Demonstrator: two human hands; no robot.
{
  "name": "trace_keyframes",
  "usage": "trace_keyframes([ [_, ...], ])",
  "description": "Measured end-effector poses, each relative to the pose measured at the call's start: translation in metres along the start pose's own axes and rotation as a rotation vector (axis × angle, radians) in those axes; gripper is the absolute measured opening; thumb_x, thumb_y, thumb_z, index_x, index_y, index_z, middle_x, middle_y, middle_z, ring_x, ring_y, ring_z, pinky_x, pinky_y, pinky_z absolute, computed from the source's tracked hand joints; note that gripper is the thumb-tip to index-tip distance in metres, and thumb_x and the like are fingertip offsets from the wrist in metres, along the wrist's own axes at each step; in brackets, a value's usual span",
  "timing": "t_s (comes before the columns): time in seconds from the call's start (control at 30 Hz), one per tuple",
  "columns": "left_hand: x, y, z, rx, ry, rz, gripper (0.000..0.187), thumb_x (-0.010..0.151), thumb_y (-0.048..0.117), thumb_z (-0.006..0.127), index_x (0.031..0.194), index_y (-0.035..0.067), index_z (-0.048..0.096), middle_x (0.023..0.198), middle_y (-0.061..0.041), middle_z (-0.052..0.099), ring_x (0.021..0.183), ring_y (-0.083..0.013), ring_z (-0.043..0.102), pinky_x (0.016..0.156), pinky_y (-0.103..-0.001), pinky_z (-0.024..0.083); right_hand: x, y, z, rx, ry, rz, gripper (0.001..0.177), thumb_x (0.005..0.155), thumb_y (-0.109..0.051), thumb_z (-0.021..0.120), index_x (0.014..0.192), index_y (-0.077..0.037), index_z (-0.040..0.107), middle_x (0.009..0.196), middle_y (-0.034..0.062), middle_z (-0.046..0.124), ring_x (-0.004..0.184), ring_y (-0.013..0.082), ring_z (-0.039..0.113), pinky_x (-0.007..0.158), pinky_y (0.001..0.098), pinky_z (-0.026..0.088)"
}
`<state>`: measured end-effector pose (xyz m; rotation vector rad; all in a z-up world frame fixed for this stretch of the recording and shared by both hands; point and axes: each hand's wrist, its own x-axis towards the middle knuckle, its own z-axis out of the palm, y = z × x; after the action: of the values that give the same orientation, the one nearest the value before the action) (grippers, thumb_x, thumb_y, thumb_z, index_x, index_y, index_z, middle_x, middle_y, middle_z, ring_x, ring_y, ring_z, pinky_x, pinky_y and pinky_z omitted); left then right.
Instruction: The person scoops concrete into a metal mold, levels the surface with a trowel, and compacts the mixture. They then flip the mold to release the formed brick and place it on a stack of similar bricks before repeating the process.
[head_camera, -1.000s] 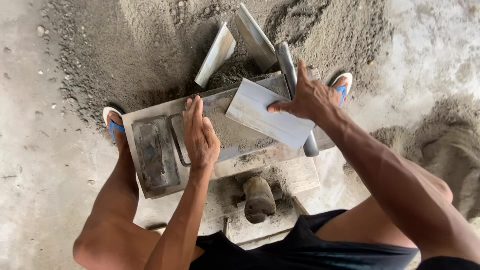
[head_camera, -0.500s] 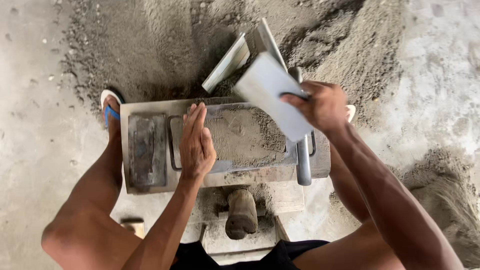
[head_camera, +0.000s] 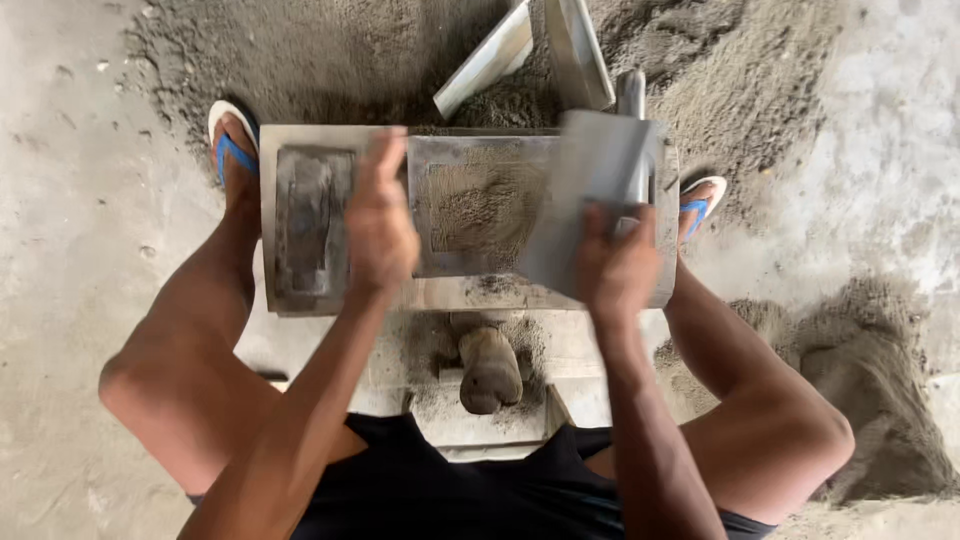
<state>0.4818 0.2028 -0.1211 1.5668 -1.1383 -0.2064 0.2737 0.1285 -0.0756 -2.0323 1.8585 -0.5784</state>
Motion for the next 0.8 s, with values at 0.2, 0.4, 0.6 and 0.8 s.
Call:
trace_keyframes([
  [0.2, 0.007, -0.007, -0.019, -0.066, 0.140, -0.021, 0.053, 0.101, 0.029, 0.013, 0.134, 0.001, 0.042, 0.135, -0.019, 0.044, 0.130, -0.0313, 0.040, 0.113, -0.044, 0.020, -0.020, -0.059, 0.022, -0.150, 0.005, 0.027, 0.053, 0.068, -0.064, 0.071, 0.099, -0.025, 0.057, 0.062, 0.0110, 0.065, 0.063, 0.0330, 0.068, 0.056, 0.0440, 0.055],
  [0.4, 0.000, 0.002, 0.021, 0.047, -0.052, -0.006, 0.045, 0.101, 0.024, 0.019, 0.134, 0.004, 0.043, 0.137, -0.014, 0.044, 0.129, -0.0330, 0.039, 0.110, -0.049, 0.022, 0.002, -0.030, -0.014, -0.209, -0.315, 0.070, 0.080, 0.073, -0.064, 0.064, 0.134, -0.022, 0.036, 0.075, 0.0247, 0.066, 0.072, 0.0416, 0.067, 0.065, 0.0495, 0.054],
  [0.6, 0.000, 0.001, 0.041, 0.171, -0.138, 0.044, 0.044, 0.100, 0.020, 0.023, 0.134, 0.002, 0.043, 0.139, -0.015, 0.042, 0.131, -0.0318, 0.036, 0.110, -0.048, 0.019, 0.033, 0.021, -0.046, -0.234, -0.385, 0.227, 0.088, 0.074, -0.069, 0.056, 0.144, -0.025, 0.027, 0.088, 0.0290, 0.065, 0.091, 0.0471, 0.062, 0.078, 0.0532, 0.047],
  [0.8, 0.014, 0.004, 0.048, 0.218, -0.119, 0.046, 0.047, 0.100, 0.024, 0.020, 0.135, 0.001, 0.043, 0.140, -0.014, 0.041, 0.131, -0.0328, 0.036, 0.110, -0.048, 0.020, 0.084, 0.072, -0.045, 0.142, -0.159, 0.072, 0.063, 0.076, -0.053, 0.072, 0.126, -0.022, 0.049, 0.069, 0.0146, 0.066, 0.074, 0.0315, 0.067, 0.068, 0.0420, 0.051],
])
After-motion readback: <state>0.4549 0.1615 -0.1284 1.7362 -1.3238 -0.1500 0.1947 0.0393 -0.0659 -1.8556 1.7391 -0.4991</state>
